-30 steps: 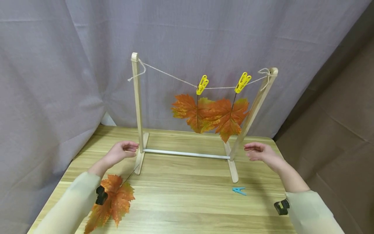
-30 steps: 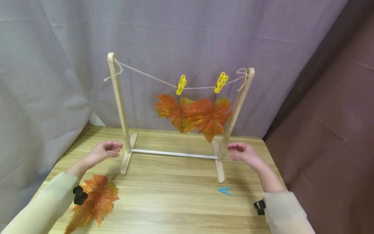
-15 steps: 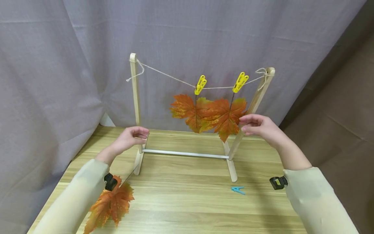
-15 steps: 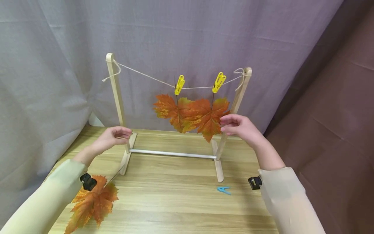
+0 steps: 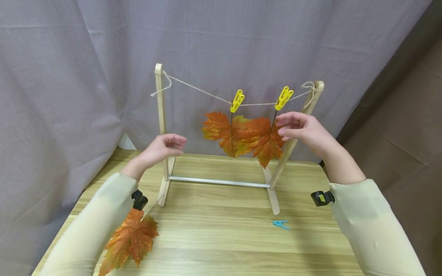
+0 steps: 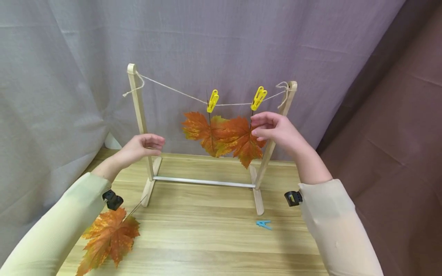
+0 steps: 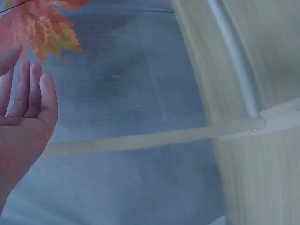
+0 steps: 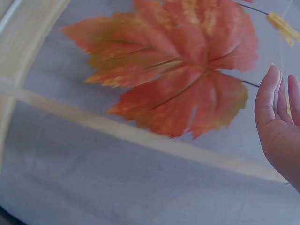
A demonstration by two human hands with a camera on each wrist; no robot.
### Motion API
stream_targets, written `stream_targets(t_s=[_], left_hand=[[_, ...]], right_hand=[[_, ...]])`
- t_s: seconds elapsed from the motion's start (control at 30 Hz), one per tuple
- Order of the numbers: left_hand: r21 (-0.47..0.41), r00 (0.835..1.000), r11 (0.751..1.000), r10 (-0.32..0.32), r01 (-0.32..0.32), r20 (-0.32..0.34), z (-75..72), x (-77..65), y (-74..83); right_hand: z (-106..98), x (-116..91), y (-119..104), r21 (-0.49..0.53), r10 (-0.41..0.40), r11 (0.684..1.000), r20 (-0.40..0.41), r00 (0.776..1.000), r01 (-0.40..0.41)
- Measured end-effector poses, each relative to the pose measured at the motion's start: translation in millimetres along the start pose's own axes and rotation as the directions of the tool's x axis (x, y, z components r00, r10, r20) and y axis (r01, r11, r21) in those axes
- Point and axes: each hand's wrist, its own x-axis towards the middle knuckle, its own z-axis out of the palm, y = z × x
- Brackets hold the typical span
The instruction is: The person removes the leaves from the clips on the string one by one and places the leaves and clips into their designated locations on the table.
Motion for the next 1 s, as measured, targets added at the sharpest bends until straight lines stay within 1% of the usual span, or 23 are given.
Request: stream_targets(t_s=[0.13, 0.2, 0.3, 0.4, 0.63, 0.8, 0.9, 1.0], left_hand=[[-0.010, 1.000, 1.000, 0.000, 0.000, 0.007, 2.6, 7.0, 11.3], [-0.014, 1.000, 1.000, 0.005, -0.005, 0.008, 3.5, 11.1, 16.5], [-0.015, 1.000, 0.999, 0.028, -0.028, 0.008, 4.8, 17.5, 24.6], [-0.008, 0.999, 0.999, 0.051, -0.051, 0.008, 6.1, 23.6, 33.8], [-0.006, 0.997, 0.997, 0.080, -0.080, 0.013, 9.0, 38.3, 51.6], [-0.007, 0.994, 0.994, 0.111, -0.111, 0.004, 12.4, 49.1, 63.0], [-0.016, 0.993, 0.993, 0.116, -0.116, -0.004, 15.4, 55.9, 68.5], [-0.023, 0.994, 0.994, 0.107, -0.107, -0.013, 18.4, 62.4, 74.2]], right_hand=[[3.4, 5.1, -13.5, -0.007, -0.010, 1.000, -0.008, 1.000, 0.010], [5.9, 8.3, -20.1, -0.006, -0.012, 1.000, -0.026, 1.000, 0.012], [9.8, 13.6, -29.2, -0.021, -0.017, 1.000, -0.050, 0.999, 0.016], [14.0, 19.0, -37.8, -0.059, -0.019, 0.998, -0.075, 0.997, 0.015], [20.9, 32.1, -54.0, -0.067, -0.029, 0.997, -0.075, 0.997, 0.024], [25.3, 41.2, -62.2, -0.091, -0.018, 0.996, -0.079, 0.997, 0.011], [27.3, 45.5, -66.0, -0.107, -0.005, 0.994, -0.075, 0.997, -0.003], [29.0, 48.6, -69.9, -0.117, 0.007, 0.993, -0.069, 0.998, -0.015]])
